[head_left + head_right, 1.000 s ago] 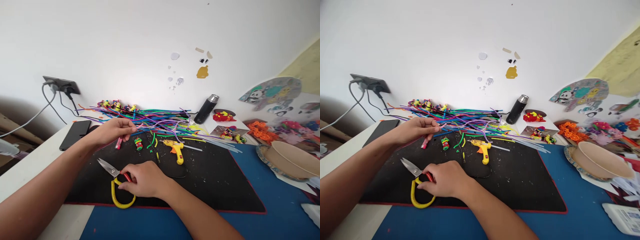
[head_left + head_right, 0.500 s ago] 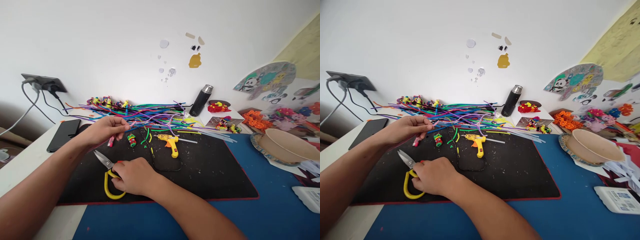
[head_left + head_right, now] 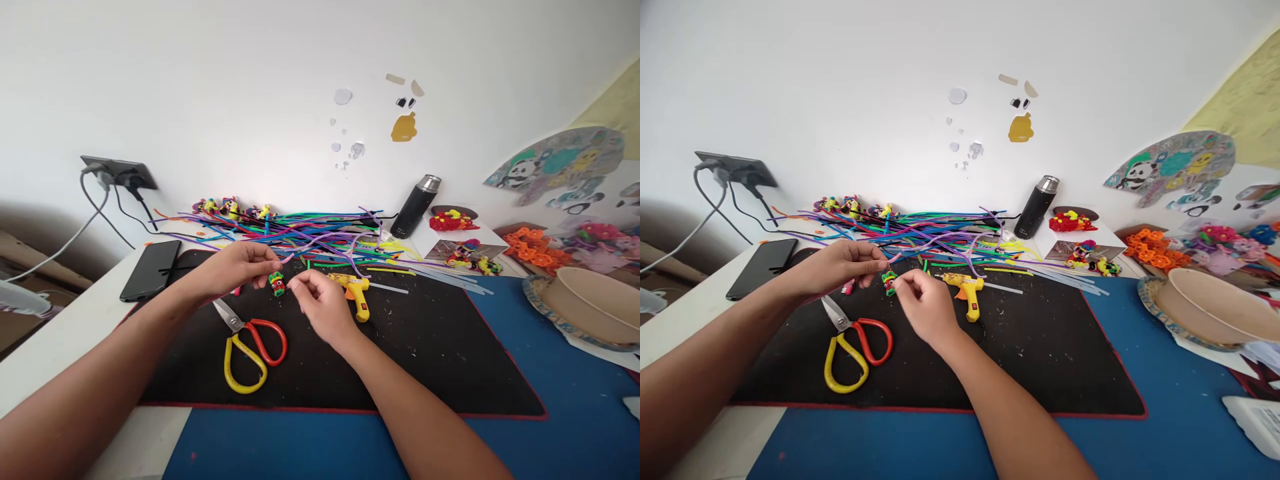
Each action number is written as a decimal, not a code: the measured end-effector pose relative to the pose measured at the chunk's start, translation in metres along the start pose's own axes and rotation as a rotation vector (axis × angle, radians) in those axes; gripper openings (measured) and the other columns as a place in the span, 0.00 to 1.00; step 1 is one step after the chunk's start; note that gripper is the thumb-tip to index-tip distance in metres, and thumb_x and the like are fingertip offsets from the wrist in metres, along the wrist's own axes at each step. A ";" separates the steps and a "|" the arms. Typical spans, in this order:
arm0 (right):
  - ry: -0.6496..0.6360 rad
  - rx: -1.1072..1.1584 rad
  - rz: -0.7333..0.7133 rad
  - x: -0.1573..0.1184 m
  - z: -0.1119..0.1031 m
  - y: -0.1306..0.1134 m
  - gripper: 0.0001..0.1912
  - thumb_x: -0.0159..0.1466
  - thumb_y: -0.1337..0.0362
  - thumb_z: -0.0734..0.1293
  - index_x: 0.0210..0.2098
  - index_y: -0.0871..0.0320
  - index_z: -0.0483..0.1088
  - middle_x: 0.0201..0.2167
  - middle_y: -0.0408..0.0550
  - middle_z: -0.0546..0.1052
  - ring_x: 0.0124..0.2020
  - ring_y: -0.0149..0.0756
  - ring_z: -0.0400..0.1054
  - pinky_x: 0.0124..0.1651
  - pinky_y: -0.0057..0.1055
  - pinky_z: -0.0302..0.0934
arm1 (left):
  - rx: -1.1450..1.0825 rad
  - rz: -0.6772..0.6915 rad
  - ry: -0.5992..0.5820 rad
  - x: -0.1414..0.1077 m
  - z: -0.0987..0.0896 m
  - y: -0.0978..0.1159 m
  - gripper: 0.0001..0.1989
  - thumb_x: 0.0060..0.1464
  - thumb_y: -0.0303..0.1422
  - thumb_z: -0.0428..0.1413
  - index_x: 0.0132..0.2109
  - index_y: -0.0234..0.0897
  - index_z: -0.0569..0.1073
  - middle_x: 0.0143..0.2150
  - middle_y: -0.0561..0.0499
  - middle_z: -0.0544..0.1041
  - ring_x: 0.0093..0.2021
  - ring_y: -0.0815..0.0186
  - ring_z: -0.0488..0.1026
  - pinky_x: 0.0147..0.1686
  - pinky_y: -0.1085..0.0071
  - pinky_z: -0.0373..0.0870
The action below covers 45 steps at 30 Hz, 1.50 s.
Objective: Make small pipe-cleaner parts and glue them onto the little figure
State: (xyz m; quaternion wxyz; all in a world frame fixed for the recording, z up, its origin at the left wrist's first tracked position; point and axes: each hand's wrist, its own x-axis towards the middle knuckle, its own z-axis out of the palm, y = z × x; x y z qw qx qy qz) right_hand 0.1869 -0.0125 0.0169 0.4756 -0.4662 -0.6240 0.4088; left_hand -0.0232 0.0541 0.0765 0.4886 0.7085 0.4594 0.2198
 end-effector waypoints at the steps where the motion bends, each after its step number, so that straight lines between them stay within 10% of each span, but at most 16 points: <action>1: 0.018 0.078 0.025 0.003 -0.003 0.001 0.14 0.69 0.51 0.67 0.36 0.56 0.74 0.21 0.38 0.69 0.22 0.31 0.62 0.27 0.28 0.54 | -0.005 -0.002 -0.013 -0.001 0.001 0.002 0.20 0.56 0.52 0.66 0.37 0.37 0.78 0.24 0.54 0.75 0.23 0.69 0.69 0.20 0.77 0.63; 16: 0.003 0.462 0.213 0.010 -0.010 -0.008 0.19 0.60 0.48 0.76 0.38 0.57 0.72 0.17 0.33 0.66 0.16 0.24 0.51 0.19 0.24 0.40 | -0.272 -0.032 -0.293 -0.001 0.024 0.000 0.21 0.57 0.50 0.65 0.37 0.35 0.81 0.21 0.52 0.76 0.23 0.67 0.69 0.29 0.71 0.65; 30: 0.126 0.103 -0.006 0.008 -0.008 -0.001 0.13 0.67 0.53 0.70 0.35 0.56 0.71 0.23 0.39 0.71 0.23 0.30 0.61 0.27 0.28 0.53 | -0.062 -0.019 -0.139 -0.010 0.030 0.015 0.18 0.58 0.50 0.64 0.35 0.39 0.80 0.25 0.51 0.79 0.27 0.63 0.75 0.29 0.71 0.68; 37: -0.021 0.310 0.091 0.009 -0.005 0.004 0.16 0.67 0.48 0.70 0.38 0.54 0.69 0.21 0.35 0.67 0.21 0.29 0.60 0.24 0.26 0.53 | -0.015 0.004 -0.114 -0.009 0.031 0.018 0.18 0.56 0.50 0.65 0.31 0.39 0.79 0.23 0.52 0.77 0.25 0.64 0.72 0.28 0.72 0.67; 45: 0.102 0.218 0.113 0.011 -0.007 0.005 0.17 0.65 0.48 0.71 0.34 0.55 0.70 0.19 0.34 0.64 0.19 0.28 0.56 0.22 0.26 0.49 | 0.042 0.009 -0.156 -0.008 0.024 0.016 0.22 0.56 0.55 0.63 0.40 0.41 0.82 0.24 0.52 0.77 0.27 0.63 0.73 0.29 0.71 0.69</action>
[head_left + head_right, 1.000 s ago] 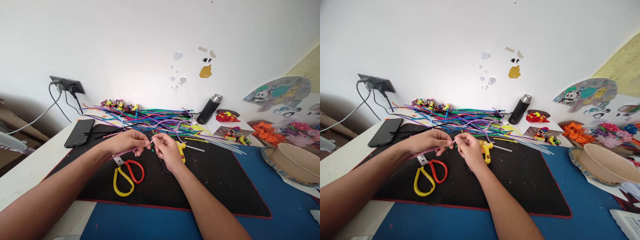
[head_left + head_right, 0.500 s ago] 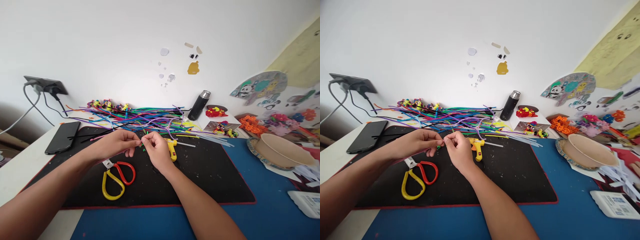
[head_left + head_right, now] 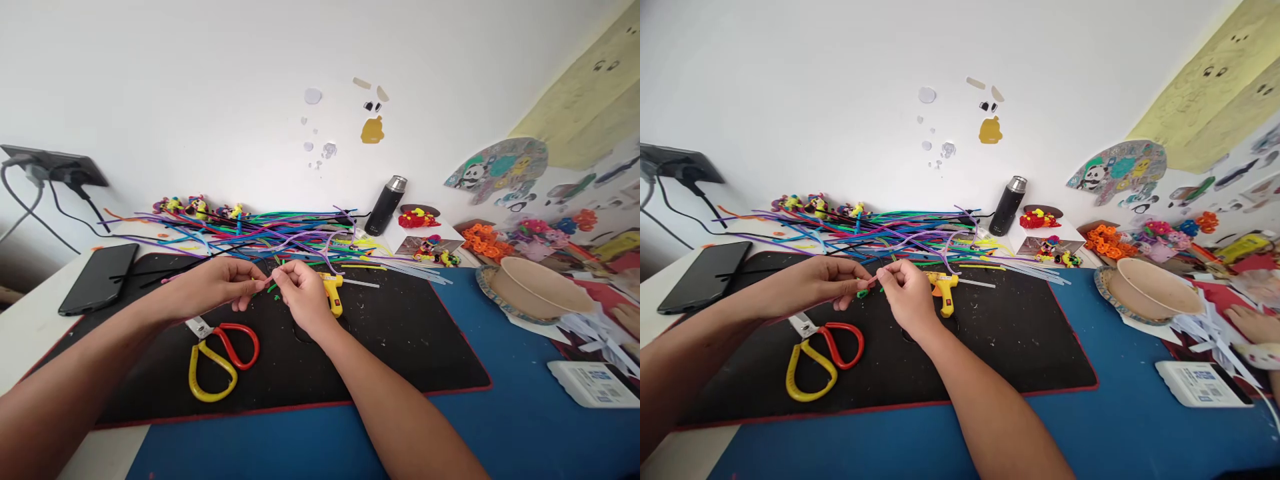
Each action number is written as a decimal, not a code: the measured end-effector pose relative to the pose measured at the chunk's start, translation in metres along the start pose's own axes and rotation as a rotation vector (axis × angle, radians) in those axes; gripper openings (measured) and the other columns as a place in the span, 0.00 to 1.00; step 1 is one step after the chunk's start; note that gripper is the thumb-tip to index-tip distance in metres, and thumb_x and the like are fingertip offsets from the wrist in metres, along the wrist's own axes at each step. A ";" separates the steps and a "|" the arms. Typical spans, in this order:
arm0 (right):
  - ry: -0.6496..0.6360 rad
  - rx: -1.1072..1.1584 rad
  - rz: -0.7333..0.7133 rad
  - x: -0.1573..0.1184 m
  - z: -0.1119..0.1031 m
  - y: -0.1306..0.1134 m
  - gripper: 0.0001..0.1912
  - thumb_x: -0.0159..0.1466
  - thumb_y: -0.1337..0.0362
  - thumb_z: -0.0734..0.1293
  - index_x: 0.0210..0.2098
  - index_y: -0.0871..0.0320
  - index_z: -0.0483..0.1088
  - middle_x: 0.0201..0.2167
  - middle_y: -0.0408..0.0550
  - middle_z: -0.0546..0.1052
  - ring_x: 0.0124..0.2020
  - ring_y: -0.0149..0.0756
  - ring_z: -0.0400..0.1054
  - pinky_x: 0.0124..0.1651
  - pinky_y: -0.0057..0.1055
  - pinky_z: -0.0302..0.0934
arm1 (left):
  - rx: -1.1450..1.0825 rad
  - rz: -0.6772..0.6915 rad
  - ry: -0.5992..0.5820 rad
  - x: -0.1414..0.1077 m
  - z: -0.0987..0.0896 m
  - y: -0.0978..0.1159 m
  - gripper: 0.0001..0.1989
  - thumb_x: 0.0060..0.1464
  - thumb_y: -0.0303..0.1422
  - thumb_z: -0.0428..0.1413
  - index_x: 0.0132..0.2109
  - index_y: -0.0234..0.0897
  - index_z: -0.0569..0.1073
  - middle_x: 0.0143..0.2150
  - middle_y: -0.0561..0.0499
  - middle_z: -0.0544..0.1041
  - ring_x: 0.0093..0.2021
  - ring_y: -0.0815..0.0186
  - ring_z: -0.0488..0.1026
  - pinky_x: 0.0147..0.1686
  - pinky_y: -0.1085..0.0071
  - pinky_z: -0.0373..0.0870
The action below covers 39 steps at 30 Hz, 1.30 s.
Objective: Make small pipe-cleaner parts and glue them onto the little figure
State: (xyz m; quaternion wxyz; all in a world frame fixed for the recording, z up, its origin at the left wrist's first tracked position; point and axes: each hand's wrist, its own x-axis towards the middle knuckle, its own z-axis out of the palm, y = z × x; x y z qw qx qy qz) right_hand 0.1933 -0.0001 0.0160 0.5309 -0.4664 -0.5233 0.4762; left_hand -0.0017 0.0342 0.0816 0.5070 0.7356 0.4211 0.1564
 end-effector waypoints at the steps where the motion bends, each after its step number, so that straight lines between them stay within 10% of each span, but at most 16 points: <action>1: 0.011 0.009 -0.003 0.000 0.000 0.000 0.17 0.65 0.47 0.71 0.35 0.55 0.70 0.19 0.34 0.64 0.19 0.28 0.56 0.22 0.26 0.49 | 0.007 -0.004 0.003 -0.001 -0.003 0.000 0.22 0.56 0.55 0.63 0.41 0.41 0.82 0.24 0.52 0.77 0.27 0.63 0.73 0.29 0.71 0.69; 39: -0.075 0.207 0.064 -0.001 -0.001 -0.011 0.21 0.63 0.45 0.74 0.35 0.58 0.76 0.14 0.33 0.62 0.14 0.24 0.49 0.18 0.25 0.41 | 0.066 0.091 0.006 0.000 -0.008 0.001 0.18 0.62 0.49 0.59 0.36 0.37 0.77 0.23 0.56 0.74 0.25 0.68 0.71 0.29 0.74 0.66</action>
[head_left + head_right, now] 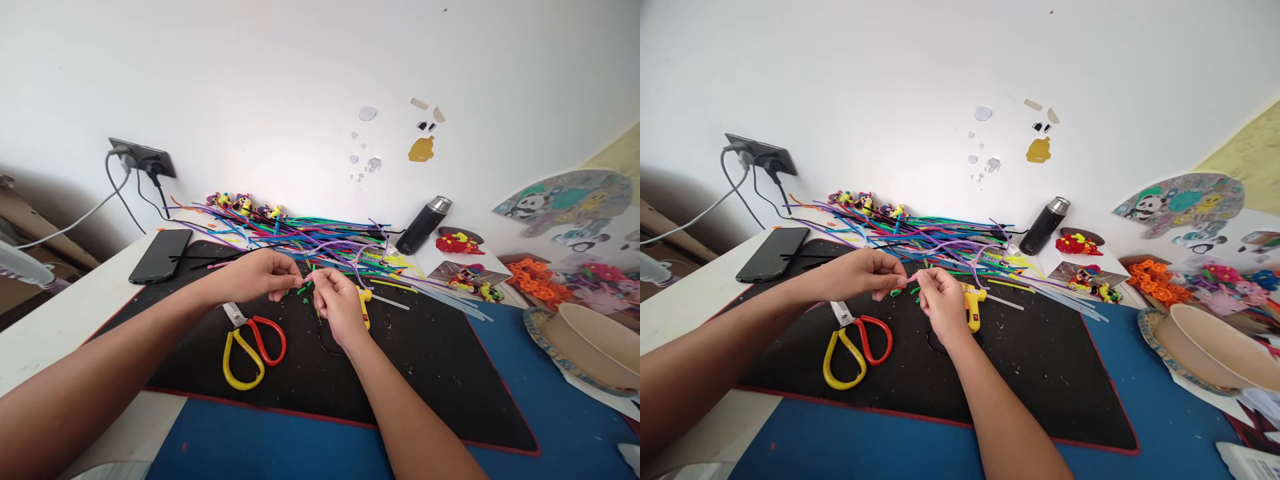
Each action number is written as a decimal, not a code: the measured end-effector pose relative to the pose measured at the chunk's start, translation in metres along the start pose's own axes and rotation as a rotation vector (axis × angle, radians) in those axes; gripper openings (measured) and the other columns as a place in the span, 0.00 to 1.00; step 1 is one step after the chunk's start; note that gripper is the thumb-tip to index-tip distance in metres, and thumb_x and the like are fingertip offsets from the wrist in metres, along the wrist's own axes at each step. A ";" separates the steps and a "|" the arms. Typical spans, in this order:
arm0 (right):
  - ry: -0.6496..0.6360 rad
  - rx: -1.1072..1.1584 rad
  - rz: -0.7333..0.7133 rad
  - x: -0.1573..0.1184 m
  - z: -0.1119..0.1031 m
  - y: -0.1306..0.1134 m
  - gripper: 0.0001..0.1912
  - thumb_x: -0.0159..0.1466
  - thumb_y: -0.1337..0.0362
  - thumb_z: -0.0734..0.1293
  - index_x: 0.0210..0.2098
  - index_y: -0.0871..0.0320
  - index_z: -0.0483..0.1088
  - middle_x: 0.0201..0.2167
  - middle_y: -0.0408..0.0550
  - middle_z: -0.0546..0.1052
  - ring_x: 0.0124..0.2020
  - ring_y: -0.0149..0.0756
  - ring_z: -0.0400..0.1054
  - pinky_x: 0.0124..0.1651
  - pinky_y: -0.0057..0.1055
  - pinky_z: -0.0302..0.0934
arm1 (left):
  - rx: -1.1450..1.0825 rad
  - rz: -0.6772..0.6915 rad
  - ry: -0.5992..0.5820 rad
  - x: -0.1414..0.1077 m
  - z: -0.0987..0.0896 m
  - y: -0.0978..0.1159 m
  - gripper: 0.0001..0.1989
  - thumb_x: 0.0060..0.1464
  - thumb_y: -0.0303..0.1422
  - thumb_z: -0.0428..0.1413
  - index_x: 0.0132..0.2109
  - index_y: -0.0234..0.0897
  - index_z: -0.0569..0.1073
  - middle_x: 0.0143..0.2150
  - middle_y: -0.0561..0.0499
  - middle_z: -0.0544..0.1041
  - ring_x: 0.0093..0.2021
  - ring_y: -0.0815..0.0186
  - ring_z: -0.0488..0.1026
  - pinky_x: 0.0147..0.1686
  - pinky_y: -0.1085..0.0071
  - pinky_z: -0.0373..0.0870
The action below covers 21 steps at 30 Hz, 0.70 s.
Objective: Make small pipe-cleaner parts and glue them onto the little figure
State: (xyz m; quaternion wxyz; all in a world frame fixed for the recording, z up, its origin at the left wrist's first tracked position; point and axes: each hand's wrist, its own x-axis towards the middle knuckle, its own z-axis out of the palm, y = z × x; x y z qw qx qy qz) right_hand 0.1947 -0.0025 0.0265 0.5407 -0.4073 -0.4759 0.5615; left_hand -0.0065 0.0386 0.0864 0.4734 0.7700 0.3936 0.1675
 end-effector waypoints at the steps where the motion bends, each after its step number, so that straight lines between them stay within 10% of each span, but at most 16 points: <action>1: 0.009 -0.003 0.001 0.000 0.000 0.001 0.21 0.63 0.45 0.74 0.34 0.58 0.75 0.14 0.33 0.61 0.14 0.24 0.49 0.18 0.25 0.41 | -0.001 0.002 -0.006 0.000 0.001 -0.001 0.18 0.62 0.49 0.58 0.36 0.37 0.76 0.23 0.56 0.74 0.25 0.68 0.71 0.30 0.74 0.67; 11: 0.064 0.000 -0.015 0.001 0.000 0.003 0.20 0.62 0.47 0.75 0.31 0.57 0.74 0.13 0.32 0.58 0.15 0.24 0.47 0.18 0.25 0.41 | 0.294 0.078 0.127 -0.003 0.015 0.006 0.13 0.64 0.43 0.57 0.38 0.40 0.78 0.28 0.56 0.80 0.27 0.67 0.74 0.29 0.74 0.65; 21: 0.015 0.054 0.011 0.000 -0.001 0.001 0.20 0.63 0.46 0.75 0.36 0.57 0.76 0.15 0.33 0.63 0.14 0.24 0.49 0.18 0.24 0.40 | -0.046 0.040 0.035 -0.002 0.003 0.000 0.18 0.64 0.49 0.59 0.38 0.38 0.80 0.28 0.54 0.81 0.30 0.65 0.79 0.31 0.74 0.73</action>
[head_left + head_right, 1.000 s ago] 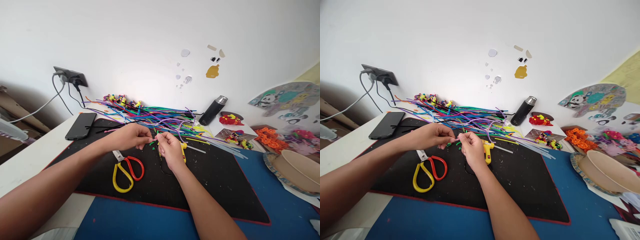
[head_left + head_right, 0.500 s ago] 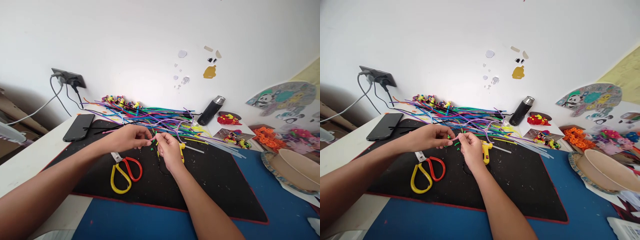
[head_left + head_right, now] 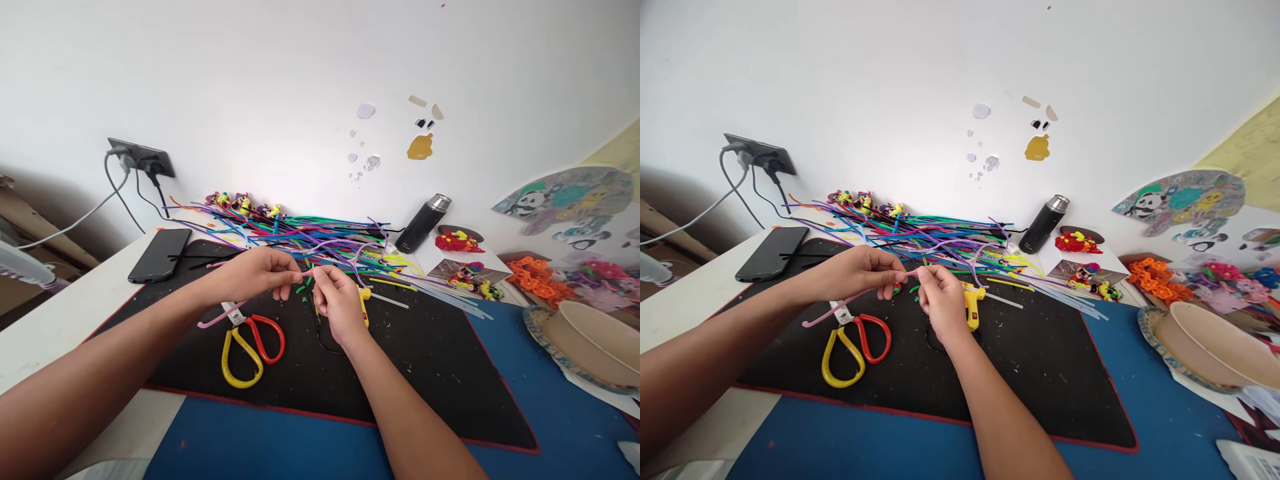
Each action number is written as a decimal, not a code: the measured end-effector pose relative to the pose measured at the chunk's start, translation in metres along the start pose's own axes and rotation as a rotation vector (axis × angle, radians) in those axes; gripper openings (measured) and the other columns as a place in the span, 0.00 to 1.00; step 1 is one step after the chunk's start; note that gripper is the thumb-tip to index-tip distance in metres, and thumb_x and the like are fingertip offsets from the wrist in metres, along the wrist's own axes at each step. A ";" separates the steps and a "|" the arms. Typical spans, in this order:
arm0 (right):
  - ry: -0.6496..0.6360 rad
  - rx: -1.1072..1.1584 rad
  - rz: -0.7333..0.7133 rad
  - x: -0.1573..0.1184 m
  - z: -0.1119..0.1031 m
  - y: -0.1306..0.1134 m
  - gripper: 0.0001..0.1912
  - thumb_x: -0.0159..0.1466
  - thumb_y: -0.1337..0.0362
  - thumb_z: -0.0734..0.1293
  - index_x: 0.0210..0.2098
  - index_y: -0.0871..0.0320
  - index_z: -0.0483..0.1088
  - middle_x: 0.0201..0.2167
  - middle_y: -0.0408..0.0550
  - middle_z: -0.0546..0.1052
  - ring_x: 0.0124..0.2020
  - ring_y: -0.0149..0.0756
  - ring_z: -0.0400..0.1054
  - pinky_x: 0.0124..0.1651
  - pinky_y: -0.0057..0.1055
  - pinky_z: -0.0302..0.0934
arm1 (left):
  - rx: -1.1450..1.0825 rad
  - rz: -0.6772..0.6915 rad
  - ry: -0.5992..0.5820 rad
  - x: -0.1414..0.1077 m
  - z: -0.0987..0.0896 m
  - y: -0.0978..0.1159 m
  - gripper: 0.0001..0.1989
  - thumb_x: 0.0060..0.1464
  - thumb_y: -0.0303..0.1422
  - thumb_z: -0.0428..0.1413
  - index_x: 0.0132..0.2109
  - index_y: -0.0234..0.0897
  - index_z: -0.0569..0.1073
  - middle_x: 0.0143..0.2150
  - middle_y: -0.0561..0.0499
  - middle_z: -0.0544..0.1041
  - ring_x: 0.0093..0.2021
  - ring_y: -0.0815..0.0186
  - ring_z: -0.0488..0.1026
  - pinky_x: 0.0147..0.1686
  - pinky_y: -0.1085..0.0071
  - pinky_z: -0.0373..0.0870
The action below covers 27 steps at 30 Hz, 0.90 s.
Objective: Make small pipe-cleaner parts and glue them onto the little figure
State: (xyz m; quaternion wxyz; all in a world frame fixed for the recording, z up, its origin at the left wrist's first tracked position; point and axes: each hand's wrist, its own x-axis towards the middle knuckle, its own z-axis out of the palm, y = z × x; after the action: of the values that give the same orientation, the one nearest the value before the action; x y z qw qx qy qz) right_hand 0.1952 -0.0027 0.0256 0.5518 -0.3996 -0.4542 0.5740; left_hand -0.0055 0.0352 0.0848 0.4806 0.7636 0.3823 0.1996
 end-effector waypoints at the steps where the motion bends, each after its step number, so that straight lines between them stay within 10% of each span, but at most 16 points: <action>1: 0.009 0.001 0.000 0.000 0.000 0.001 0.19 0.63 0.46 0.75 0.35 0.57 0.75 0.14 0.33 0.62 0.14 0.24 0.49 0.18 0.25 0.40 | 0.004 -0.003 -0.010 0.000 0.000 0.000 0.18 0.64 0.49 0.59 0.38 0.39 0.80 0.28 0.54 0.81 0.30 0.65 0.79 0.31 0.74 0.73; 27: 0.021 -0.216 -0.055 -0.001 -0.001 -0.001 0.21 0.64 0.44 0.72 0.33 0.56 0.74 0.15 0.33 0.60 0.17 0.27 0.50 0.20 0.27 0.44 | 0.163 -0.091 0.006 -0.003 -0.007 0.010 0.18 0.63 0.49 0.58 0.37 0.39 0.80 0.23 0.57 0.79 0.18 0.72 0.63 0.22 0.73 0.58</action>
State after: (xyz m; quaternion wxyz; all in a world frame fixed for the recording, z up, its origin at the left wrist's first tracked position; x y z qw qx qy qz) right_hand 0.1960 -0.0034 0.0265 0.5261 -0.4501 -0.5182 0.5021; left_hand -0.0084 0.0341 0.0965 0.4243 0.7813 0.4331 0.1482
